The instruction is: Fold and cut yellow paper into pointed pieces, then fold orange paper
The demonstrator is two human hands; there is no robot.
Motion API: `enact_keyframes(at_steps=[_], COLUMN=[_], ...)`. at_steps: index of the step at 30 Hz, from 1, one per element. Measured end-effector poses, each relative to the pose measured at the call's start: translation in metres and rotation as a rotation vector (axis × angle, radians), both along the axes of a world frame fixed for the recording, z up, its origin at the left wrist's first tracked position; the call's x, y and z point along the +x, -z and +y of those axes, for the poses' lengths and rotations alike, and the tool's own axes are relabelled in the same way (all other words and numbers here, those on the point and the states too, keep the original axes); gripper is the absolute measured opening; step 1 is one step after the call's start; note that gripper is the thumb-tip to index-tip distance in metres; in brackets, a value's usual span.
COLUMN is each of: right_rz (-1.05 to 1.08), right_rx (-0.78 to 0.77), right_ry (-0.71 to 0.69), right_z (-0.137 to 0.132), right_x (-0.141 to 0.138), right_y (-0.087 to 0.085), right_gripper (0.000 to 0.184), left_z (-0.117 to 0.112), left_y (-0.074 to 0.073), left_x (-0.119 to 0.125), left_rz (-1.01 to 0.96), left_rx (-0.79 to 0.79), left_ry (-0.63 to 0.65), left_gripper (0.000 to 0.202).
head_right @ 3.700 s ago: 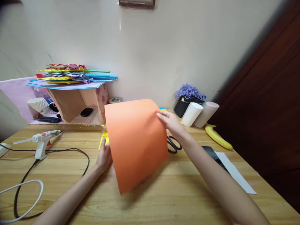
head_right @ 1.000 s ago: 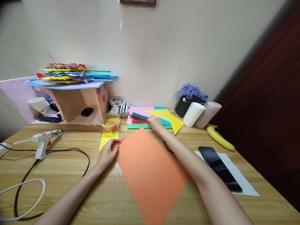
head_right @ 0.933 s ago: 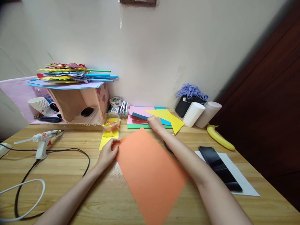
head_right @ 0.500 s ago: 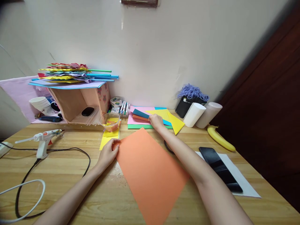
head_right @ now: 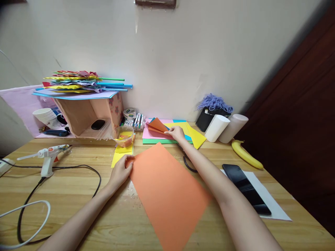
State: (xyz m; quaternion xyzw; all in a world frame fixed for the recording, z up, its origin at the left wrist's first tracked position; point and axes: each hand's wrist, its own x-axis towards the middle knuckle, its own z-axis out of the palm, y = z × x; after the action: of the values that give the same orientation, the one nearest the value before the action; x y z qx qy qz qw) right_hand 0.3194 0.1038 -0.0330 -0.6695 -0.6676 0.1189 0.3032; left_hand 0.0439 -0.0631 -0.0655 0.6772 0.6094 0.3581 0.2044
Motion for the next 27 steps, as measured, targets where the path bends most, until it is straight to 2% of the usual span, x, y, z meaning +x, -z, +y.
enact_keyframes(at_steps=[5, 10, 14, 18, 23, 25, 27], right_rz=[0.214, 0.379, 0.465, 0.52, 0.717, 0.835, 0.957], right_rx=[0.052, 0.206, 0.332, 0.453, 0.779, 0.819, 0.765], right_ry=[0.021, 0.042, 0.022, -0.026, -0.167, -0.225, -0.281], right_z=[0.004, 0.01, 0.011, -0.001, -0.036, -0.051, -0.064], right_x=[0.004, -0.003, -0.011, -0.018, -0.011, 0.0, 0.015], right_y=[0.0, -0.016, -0.041, -0.073, -0.119, -0.134, -0.143], right_gripper=[0.043, 0.039, 0.036, 0.035, 0.029, 0.024, 0.022], left_z=[0.0, 0.0, -0.001, 0.0, 0.001, 0.002, 0.004], left_y=[0.0, -0.004, -0.005, -0.003, -0.003, -0.004, -0.004], left_x=[0.0, 0.001, 0.001, 0.001, 0.0, -0.001, -0.002], left_rz=[-0.003, -0.011, -0.015, -0.025, -0.094, -0.15, -0.214], left_rx=[-0.007, -0.02, -0.026, -0.014, -0.009, -0.008, -0.013], left_ry=[-0.006, -0.004, -0.008, -0.011, 0.002, -0.007, -0.031], left_gripper=[0.021, 0.021, 0.022, 0.022, 0.021, 0.02, 0.02])
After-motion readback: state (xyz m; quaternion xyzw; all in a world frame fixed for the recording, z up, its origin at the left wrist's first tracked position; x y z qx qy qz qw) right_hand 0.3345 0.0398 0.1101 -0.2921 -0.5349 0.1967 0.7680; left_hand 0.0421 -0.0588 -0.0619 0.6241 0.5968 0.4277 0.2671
